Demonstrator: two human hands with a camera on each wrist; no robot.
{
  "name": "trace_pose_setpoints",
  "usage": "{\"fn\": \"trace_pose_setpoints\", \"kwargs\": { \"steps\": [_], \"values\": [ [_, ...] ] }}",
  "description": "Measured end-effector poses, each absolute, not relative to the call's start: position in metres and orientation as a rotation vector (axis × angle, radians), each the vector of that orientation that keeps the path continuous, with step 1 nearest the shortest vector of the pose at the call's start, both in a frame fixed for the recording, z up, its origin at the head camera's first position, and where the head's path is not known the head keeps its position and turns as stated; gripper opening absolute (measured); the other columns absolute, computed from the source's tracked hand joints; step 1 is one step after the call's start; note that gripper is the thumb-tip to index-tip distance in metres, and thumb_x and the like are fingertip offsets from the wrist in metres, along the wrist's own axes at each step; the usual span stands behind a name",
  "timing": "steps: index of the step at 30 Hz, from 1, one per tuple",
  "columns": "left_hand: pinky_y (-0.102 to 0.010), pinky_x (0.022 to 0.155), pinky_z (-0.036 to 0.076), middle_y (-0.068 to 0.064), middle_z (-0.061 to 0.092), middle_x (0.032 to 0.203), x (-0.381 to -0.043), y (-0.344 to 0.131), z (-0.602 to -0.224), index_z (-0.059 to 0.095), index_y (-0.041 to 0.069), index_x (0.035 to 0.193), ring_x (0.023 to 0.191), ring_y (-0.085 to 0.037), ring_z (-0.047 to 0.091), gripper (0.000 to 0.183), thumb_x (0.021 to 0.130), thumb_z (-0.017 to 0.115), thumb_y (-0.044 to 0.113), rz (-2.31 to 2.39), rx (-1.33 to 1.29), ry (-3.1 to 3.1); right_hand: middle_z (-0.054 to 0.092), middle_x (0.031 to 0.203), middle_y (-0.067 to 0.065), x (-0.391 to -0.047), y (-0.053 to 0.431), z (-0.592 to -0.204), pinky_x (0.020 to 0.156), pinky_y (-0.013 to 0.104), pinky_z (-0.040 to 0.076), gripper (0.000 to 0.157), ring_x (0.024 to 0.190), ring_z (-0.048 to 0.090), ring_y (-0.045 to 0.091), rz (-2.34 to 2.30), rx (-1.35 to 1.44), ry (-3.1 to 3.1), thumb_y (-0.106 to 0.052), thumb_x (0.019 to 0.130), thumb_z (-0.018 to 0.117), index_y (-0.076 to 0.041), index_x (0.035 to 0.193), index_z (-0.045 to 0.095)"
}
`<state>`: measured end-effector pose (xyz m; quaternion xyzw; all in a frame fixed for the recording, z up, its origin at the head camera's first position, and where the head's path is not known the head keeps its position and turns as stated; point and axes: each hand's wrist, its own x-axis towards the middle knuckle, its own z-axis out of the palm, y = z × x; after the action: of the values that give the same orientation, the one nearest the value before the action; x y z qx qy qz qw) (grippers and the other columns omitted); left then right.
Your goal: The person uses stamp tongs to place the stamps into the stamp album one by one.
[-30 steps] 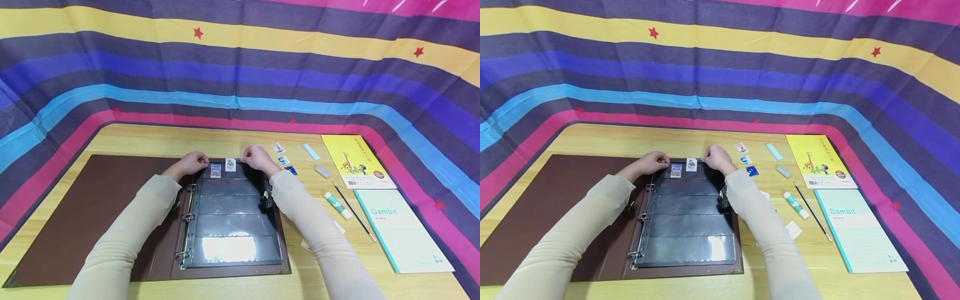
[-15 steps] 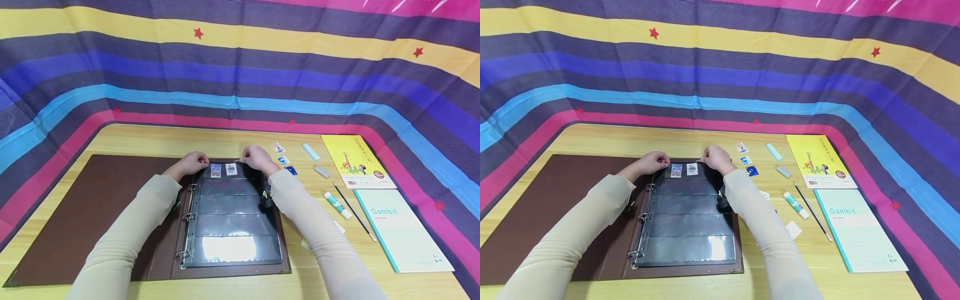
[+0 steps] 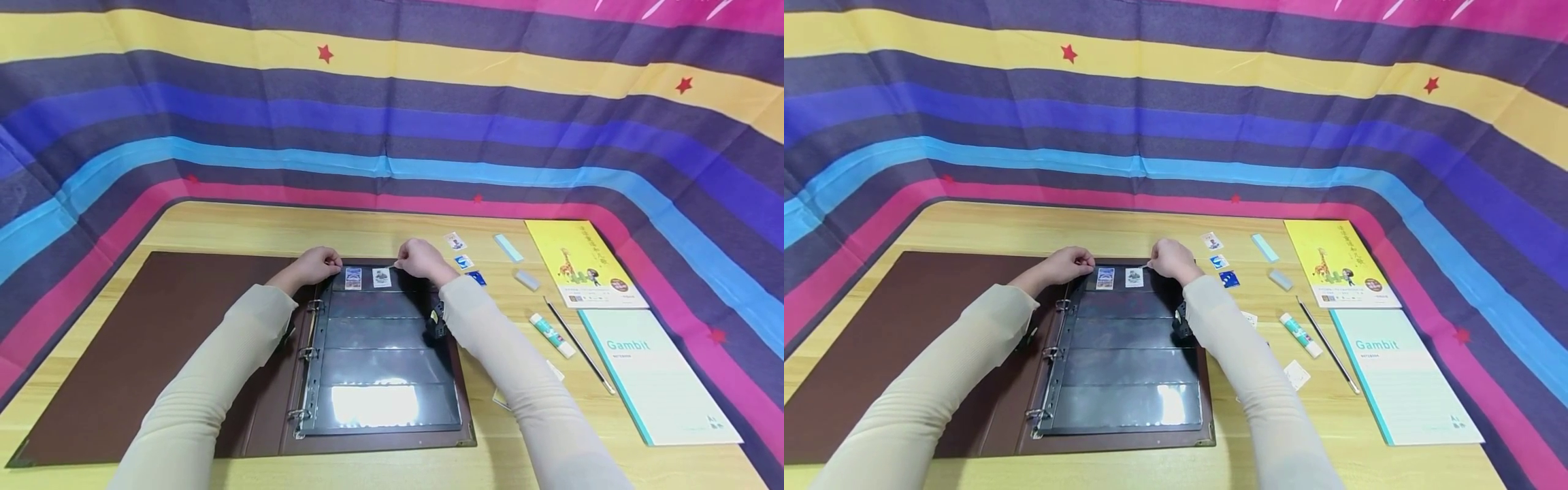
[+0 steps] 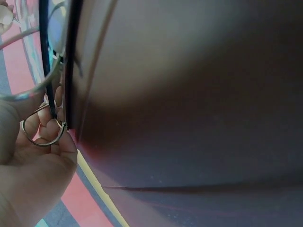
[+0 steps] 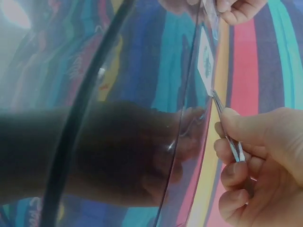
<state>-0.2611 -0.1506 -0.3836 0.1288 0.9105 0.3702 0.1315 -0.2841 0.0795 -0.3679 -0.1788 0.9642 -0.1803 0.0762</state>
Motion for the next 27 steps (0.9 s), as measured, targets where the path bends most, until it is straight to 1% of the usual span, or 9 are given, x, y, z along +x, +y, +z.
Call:
{"fn": "trace_pose_setpoints", "kwargs": {
  "steps": [8,20,27],
  "values": [
    [-0.030,0.062,0.035,-0.007,0.044,0.075,-0.2628,-0.1510,-0.3857,0.051,0.000,0.087,0.067,-0.019,0.040,0.010,0.084,0.045,0.008,1.052,0.384,2.653,0.055,0.066,-0.002,-0.2850,0.0828,-0.3658,0.059,0.028,0.037,0.011,0.063,0.047,0.015,-0.548,-0.508,2.895,-0.020,0.076,0.059,-0.011,0.068,0.060],
    [-0.029,0.061,0.035,-0.007,0.044,0.074,-0.2618,-0.1499,-0.3842,0.050,0.000,0.086,0.066,-0.019,0.040,0.009,0.084,0.046,0.008,1.063,0.384,2.657,0.055,0.066,-0.003,-0.2853,0.0869,-0.3646,0.062,0.028,0.036,0.009,0.065,0.047,0.015,-0.566,-0.541,2.921,-0.019,0.074,0.060,-0.013,0.068,0.061],
    [-0.030,0.062,0.035,-0.007,0.044,0.076,-0.2606,-0.1503,-0.3833,0.050,0.000,0.086,0.067,-0.019,0.041,0.009,0.084,0.046,0.008,1.049,0.396,2.667,0.056,0.066,-0.003,-0.2853,0.0876,-0.3657,0.063,0.028,0.036,0.008,0.066,0.047,0.015,-0.611,-0.587,2.907,-0.018,0.073,0.061,-0.012,0.068,0.061]
  ]
}}
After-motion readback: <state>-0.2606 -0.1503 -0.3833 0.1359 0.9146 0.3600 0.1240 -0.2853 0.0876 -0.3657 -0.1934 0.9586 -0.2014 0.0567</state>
